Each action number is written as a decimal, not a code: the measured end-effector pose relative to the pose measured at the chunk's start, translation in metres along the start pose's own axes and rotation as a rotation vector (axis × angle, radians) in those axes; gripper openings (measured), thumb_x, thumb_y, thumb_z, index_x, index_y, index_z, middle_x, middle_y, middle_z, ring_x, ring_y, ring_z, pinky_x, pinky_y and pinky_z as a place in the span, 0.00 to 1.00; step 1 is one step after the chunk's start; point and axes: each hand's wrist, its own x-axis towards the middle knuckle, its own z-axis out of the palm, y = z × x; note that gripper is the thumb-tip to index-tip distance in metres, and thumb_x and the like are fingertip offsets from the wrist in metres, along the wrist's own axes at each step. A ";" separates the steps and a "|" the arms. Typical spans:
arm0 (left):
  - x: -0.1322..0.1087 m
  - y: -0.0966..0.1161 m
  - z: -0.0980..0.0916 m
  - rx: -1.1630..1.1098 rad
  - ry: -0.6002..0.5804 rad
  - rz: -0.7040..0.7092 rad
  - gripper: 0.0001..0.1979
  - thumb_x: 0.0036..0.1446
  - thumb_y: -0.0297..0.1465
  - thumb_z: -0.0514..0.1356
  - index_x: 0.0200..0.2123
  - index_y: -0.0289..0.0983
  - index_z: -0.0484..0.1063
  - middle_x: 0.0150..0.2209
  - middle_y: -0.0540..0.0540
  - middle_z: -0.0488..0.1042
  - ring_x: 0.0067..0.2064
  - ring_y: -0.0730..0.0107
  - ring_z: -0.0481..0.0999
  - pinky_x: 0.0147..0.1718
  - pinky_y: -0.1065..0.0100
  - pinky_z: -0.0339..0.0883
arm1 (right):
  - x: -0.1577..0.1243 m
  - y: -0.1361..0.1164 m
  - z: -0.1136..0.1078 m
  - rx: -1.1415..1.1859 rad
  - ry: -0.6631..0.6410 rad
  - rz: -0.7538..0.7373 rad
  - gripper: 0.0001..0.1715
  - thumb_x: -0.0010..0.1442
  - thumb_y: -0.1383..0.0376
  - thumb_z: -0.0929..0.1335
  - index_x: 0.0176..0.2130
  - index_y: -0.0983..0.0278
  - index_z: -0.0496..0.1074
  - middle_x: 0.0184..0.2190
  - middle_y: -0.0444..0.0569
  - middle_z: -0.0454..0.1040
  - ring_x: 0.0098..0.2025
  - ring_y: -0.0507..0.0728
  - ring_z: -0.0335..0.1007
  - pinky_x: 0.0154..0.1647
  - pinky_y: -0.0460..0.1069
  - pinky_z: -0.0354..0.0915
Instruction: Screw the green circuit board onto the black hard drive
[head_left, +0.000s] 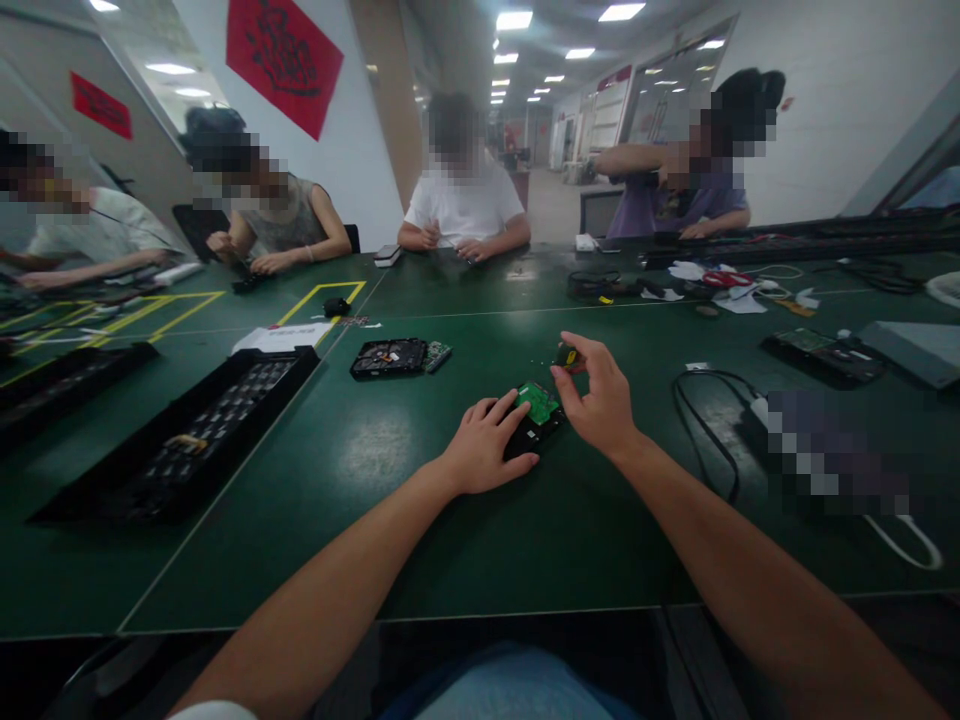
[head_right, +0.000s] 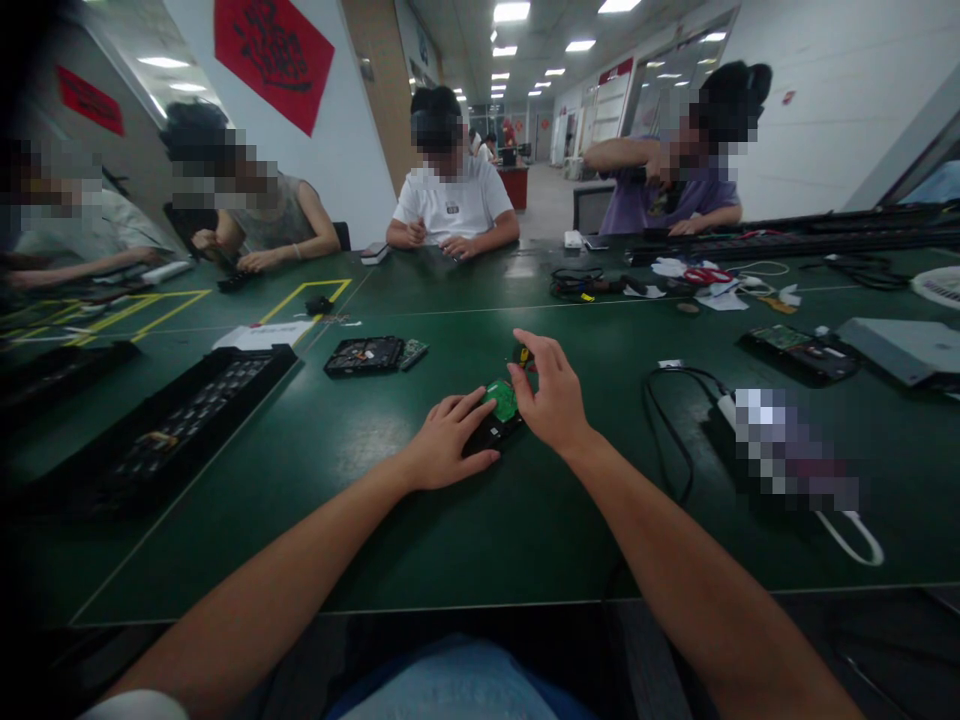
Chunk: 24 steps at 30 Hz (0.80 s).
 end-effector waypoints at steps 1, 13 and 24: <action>0.000 0.000 0.000 0.000 -0.001 0.000 0.44 0.62 0.56 0.59 0.75 0.43 0.54 0.77 0.39 0.49 0.71 0.36 0.54 0.67 0.37 0.54 | 0.000 0.000 0.000 0.008 -0.007 0.003 0.27 0.70 0.63 0.68 0.65 0.55 0.64 0.55 0.54 0.75 0.48 0.62 0.76 0.51 0.61 0.76; 0.000 0.001 -0.001 -0.002 0.001 0.004 0.44 0.63 0.56 0.59 0.75 0.43 0.54 0.77 0.39 0.49 0.71 0.36 0.54 0.67 0.38 0.53 | 0.000 -0.001 0.000 0.010 -0.017 0.012 0.24 0.70 0.61 0.67 0.64 0.54 0.66 0.53 0.53 0.75 0.49 0.63 0.75 0.52 0.62 0.75; 0.001 0.000 0.000 0.020 0.000 0.004 0.44 0.62 0.56 0.59 0.75 0.42 0.54 0.76 0.38 0.49 0.71 0.36 0.55 0.67 0.38 0.54 | -0.001 0.003 0.002 0.009 -0.038 0.018 0.30 0.71 0.62 0.65 0.69 0.53 0.60 0.55 0.55 0.74 0.49 0.63 0.75 0.52 0.63 0.75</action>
